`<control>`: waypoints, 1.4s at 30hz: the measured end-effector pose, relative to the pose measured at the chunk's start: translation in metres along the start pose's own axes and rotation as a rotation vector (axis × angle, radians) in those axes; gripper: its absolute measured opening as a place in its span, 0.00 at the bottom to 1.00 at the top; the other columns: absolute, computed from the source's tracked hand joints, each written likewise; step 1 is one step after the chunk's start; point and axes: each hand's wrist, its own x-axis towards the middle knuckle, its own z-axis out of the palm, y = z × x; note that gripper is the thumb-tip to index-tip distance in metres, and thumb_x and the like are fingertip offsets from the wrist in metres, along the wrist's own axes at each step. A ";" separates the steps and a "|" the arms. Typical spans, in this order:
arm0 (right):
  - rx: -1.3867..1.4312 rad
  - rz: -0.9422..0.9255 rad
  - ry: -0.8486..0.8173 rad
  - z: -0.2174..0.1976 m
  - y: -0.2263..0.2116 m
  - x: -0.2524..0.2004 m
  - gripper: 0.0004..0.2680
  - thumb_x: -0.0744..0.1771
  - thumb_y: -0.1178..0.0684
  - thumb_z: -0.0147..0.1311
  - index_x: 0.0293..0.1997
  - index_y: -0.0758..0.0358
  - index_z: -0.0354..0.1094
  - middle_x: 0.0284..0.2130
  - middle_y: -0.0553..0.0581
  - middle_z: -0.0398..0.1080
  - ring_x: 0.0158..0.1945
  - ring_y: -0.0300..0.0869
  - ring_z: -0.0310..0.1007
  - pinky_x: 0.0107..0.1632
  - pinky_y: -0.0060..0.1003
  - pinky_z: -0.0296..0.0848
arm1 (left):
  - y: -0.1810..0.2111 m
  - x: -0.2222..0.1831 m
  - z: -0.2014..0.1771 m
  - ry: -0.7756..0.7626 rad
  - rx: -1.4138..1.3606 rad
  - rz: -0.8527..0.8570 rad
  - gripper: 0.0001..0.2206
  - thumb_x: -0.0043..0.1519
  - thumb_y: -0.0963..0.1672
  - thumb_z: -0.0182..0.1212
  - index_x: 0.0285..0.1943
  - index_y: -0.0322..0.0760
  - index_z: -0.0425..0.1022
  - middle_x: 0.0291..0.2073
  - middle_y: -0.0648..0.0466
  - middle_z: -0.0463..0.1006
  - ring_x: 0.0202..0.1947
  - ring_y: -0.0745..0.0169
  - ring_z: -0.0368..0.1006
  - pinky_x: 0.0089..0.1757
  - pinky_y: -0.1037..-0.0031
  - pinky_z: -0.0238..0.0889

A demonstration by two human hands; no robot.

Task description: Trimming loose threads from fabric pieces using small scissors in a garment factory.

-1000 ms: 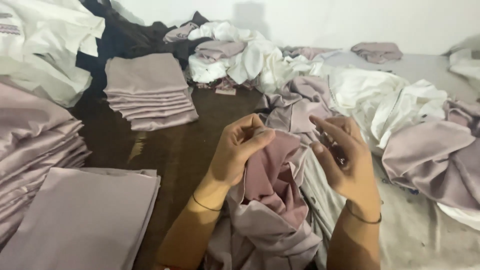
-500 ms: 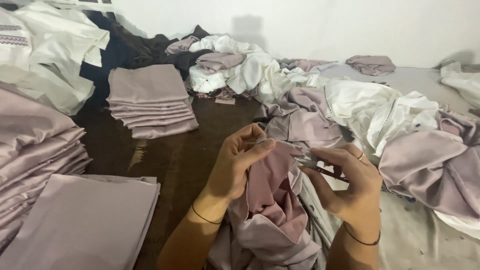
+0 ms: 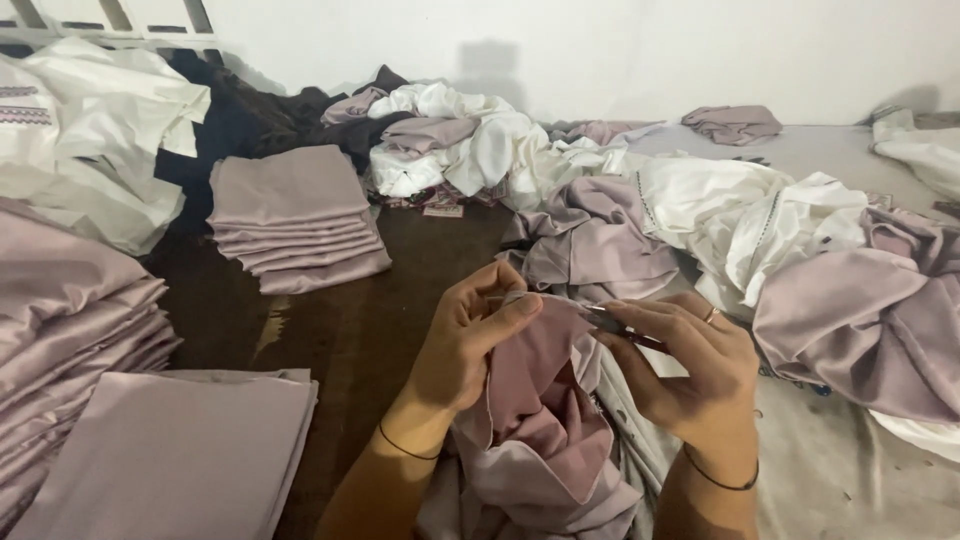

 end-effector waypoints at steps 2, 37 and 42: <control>-0.019 -0.025 0.000 0.000 -0.002 0.002 0.07 0.64 0.61 0.65 0.40 0.74 0.73 0.36 0.63 0.79 0.35 0.49 0.80 0.40 0.38 0.78 | 0.001 -0.001 0.001 0.002 0.001 0.000 0.12 0.63 0.43 0.61 0.29 0.44 0.62 0.22 0.65 0.55 0.25 0.75 0.50 0.33 0.81 0.46; -0.063 0.014 0.013 0.000 -0.003 -0.003 0.10 0.63 0.57 0.68 0.42 0.71 0.74 0.36 0.61 0.79 0.33 0.44 0.80 0.35 0.33 0.80 | 0.012 -0.015 0.010 0.079 0.150 0.039 0.04 0.65 0.42 0.62 0.45 0.38 0.74 0.12 0.67 0.57 0.15 0.78 0.49 0.21 0.82 0.40; -0.034 -0.010 0.013 0.000 -0.007 -0.001 0.08 0.64 0.60 0.66 0.42 0.72 0.73 0.38 0.62 0.79 0.35 0.46 0.81 0.37 0.34 0.80 | 0.015 -0.019 0.015 -0.060 0.185 0.011 0.14 0.67 0.46 0.56 0.59 0.36 0.72 0.12 0.68 0.52 0.13 0.78 0.43 0.18 0.80 0.38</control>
